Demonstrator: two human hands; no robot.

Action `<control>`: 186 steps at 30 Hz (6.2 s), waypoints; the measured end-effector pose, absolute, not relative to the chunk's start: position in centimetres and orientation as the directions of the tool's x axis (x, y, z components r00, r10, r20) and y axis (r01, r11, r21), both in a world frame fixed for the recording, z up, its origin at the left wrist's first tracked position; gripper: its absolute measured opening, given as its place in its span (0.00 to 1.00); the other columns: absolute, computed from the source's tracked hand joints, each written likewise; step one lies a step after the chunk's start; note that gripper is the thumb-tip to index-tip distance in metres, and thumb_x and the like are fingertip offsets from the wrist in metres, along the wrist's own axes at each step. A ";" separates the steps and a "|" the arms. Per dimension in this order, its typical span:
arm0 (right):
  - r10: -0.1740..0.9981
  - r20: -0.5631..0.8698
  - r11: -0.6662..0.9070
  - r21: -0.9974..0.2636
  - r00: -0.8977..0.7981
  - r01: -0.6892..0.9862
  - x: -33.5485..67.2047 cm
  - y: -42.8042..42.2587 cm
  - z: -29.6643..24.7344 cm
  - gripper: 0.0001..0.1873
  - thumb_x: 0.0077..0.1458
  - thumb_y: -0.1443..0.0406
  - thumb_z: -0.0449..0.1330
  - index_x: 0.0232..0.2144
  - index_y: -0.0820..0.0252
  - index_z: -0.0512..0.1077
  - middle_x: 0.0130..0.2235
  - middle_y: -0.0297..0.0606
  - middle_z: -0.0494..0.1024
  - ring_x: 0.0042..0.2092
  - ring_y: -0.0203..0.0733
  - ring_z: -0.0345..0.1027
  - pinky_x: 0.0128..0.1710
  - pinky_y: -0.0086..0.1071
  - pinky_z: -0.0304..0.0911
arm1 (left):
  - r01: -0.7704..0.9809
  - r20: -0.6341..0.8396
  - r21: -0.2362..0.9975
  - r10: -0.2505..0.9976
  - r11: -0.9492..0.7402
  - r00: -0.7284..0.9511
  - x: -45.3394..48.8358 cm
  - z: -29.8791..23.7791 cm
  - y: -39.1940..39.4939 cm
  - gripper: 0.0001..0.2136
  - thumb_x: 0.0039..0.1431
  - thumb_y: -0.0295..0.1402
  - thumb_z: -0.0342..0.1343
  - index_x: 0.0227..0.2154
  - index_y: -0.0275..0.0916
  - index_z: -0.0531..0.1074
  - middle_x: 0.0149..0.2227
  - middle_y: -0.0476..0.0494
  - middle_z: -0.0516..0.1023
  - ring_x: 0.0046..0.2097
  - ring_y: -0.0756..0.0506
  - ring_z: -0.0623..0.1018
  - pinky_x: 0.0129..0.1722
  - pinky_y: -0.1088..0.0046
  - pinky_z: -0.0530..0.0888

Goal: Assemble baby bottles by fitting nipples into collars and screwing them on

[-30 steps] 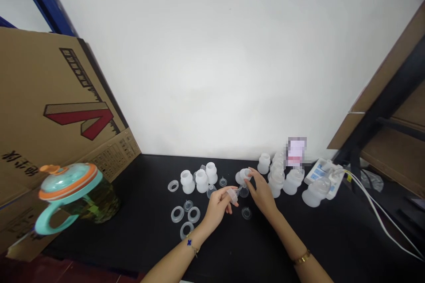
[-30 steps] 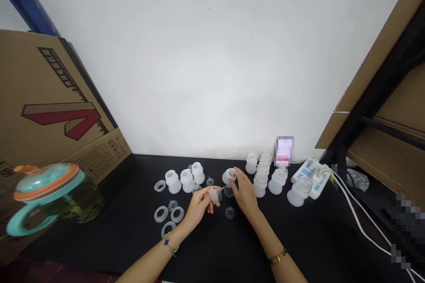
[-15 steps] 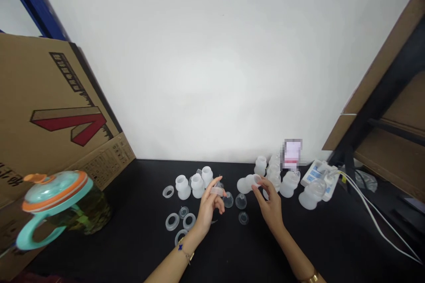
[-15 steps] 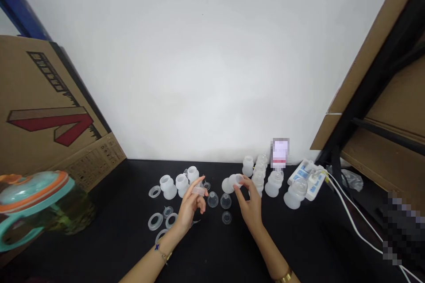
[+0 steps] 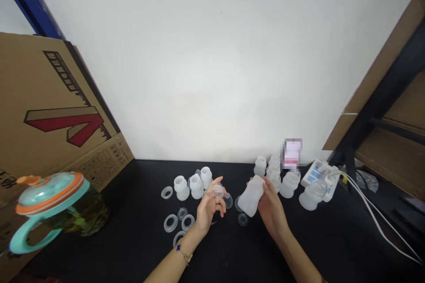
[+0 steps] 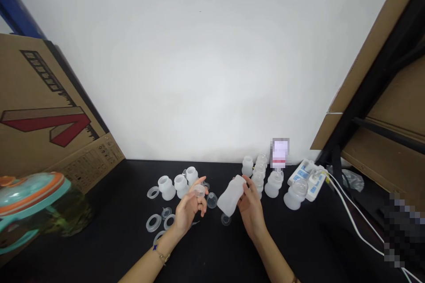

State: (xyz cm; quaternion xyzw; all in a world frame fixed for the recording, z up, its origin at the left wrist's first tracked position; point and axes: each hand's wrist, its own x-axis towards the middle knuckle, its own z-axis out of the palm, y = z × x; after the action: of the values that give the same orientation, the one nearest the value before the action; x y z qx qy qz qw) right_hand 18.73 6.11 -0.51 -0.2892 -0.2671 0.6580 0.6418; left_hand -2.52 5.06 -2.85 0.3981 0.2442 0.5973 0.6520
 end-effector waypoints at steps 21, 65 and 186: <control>0.897 -0.351 -0.422 -0.506 -0.267 -0.752 17.2 5.0 -1.8 0.23 0.59 0.50 0.64 0.50 0.59 0.78 0.58 0.40 0.77 0.56 0.48 0.71 0.50 0.36 0.71 | 0.152 0.171 0.966 0.960 -0.207 0.221 0.2 -4.0 2.3 0.37 0.51 0.39 0.70 0.63 0.43 0.62 0.30 0.52 0.74 0.27 0.50 0.70 0.29 0.74 0.71; 0.923 -0.261 -0.383 -0.525 -0.285 -0.760 17.4 4.4 -0.7 0.18 0.59 0.53 0.65 0.44 0.59 0.78 0.38 0.40 0.82 0.34 0.42 0.72 0.27 0.31 0.68 | -0.249 0.147 0.954 0.983 -0.170 -0.109 -1.7 -3.4 5.0 0.20 0.43 0.31 0.74 0.41 0.38 0.80 0.52 0.39 0.76 0.37 0.45 0.79 0.21 0.80 0.72; 0.936 -0.260 -0.351 -0.665 -0.235 -0.659 17.7 3.7 -0.1 0.19 0.44 0.61 0.73 0.41 0.56 0.79 0.39 0.37 0.81 0.40 0.46 0.71 0.37 0.35 0.66 | -0.751 -0.189 0.604 0.963 0.267 0.191 -2.8 -1.8 4.8 0.19 0.55 0.38 0.65 0.46 0.38 0.69 0.41 0.39 0.81 0.22 0.53 0.70 0.22 0.77 0.63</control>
State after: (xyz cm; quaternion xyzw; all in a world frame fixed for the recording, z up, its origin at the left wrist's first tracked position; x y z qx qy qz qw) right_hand 17.67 3.72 -0.13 -0.3223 -0.2152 0.7559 0.5277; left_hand -2.81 4.83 -1.79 0.1931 0.2747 0.5738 0.7470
